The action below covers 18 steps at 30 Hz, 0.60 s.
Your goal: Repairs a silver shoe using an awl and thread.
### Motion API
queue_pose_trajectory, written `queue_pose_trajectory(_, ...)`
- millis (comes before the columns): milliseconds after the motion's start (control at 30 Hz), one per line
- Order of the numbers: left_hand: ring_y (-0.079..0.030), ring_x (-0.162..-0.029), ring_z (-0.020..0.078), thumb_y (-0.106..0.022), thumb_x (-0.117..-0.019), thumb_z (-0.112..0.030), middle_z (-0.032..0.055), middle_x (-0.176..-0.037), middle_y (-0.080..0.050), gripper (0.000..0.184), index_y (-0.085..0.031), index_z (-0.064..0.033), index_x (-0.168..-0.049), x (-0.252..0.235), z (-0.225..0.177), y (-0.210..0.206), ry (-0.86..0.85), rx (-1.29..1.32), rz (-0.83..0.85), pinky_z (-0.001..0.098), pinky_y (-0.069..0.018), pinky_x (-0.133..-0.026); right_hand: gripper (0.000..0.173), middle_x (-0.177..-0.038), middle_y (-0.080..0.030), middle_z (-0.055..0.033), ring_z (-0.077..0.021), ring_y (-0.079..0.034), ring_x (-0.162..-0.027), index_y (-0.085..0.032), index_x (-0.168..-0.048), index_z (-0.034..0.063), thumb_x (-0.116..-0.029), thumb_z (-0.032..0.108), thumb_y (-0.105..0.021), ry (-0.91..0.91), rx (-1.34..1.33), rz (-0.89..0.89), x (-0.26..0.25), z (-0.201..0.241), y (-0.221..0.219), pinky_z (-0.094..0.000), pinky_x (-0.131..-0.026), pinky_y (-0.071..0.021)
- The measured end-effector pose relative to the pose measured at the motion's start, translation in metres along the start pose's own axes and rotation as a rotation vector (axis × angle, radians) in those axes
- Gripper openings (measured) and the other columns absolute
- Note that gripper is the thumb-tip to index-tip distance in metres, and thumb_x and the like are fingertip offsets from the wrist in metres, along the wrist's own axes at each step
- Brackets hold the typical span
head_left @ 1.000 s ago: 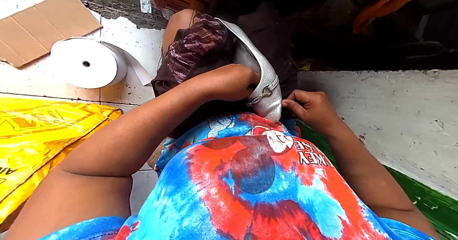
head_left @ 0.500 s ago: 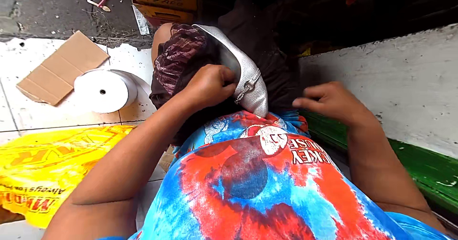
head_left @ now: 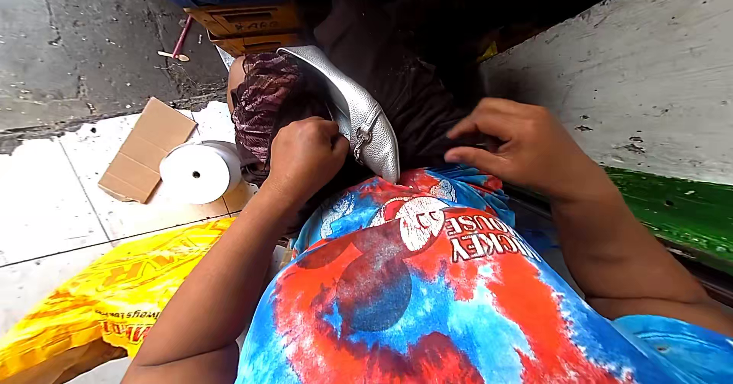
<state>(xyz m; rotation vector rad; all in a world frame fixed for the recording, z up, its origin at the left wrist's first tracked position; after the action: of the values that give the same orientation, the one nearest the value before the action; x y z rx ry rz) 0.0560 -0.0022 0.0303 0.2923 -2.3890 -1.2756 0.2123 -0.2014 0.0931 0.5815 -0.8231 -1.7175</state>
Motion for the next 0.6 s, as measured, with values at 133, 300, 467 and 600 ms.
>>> queue_pose_trajectory(133,-0.063,-0.069,0.0357,-0.058,-0.0941,-0.013,0.0159,-0.069,-0.059,0.033,-0.053,-0.0017,-0.064,0.001,0.002,0.000,0.031,-0.014,0.010,0.0555,-0.0426,-0.058,0.026,-0.104,-0.066,-0.0139,-0.0268,-0.066,-0.087,-0.078,-0.117,0.0127,-0.0929,0.016,-0.069,0.123,0.046,0.031,-0.034,0.002,-0.032,-0.0418,-0.070,-0.0568)
queue_pose_trajectory(300,-0.063,-0.069,0.0355,-0.058,-0.0951,-0.014,0.0155,-0.068,-0.060,0.034,-0.054,-0.0015,-0.064,0.000,0.004,-0.003,0.066,0.011,0.043,0.0561,-0.0433,-0.059,0.020,-0.092,-0.069,-0.0006,-0.0101,-0.064,-0.092,-0.080,-0.094,0.0109,-0.0968,0.022,-0.063,0.283,-0.251,0.167,-0.037,0.004,-0.023,-0.0252,-0.081,-0.0528)
queue_pose_trajectory(467,-0.065,-0.073,0.0354,-0.057,-0.0962,-0.015,0.0154,-0.071,-0.063,0.033,-0.058,-0.0024,-0.066,-0.005,0.003,-0.006,0.082,0.023,0.104,0.0575,-0.0442,-0.062,0.020,-0.083,-0.067,0.0017,-0.0011,-0.063,-0.081,-0.078,-0.088,0.0026,-0.0957,0.017,-0.066,0.382,-0.772,0.306,-0.014,0.017,-0.005,-0.0151,-0.071,-0.0538)
queue_pose_trajectory(600,-0.062,-0.068,0.0320,-0.058,-0.0963,-0.016,0.0118,-0.067,-0.059,0.035,-0.056,-0.0047,-0.063,0.001,0.006,-0.002,0.095,0.015,0.117,0.0548,-0.0429,-0.059,0.030,-0.074,-0.065,0.0087,0.0057,-0.058,-0.069,-0.076,-0.086,0.0059,-0.1017,0.026,-0.059,0.361,-0.775,0.367,0.008,0.013,0.025,-0.0117,-0.061,-0.0476)
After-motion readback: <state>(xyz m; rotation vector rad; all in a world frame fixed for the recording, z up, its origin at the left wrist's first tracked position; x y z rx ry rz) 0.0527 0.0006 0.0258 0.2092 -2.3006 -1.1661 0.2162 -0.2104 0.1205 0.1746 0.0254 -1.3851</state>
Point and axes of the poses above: each hand's wrist, its own x-axis away from the middle knuckle, its own y-axis out of the back of the hand, z = x × y, the point moved 6 cm from there along -x, towards the middle knuckle
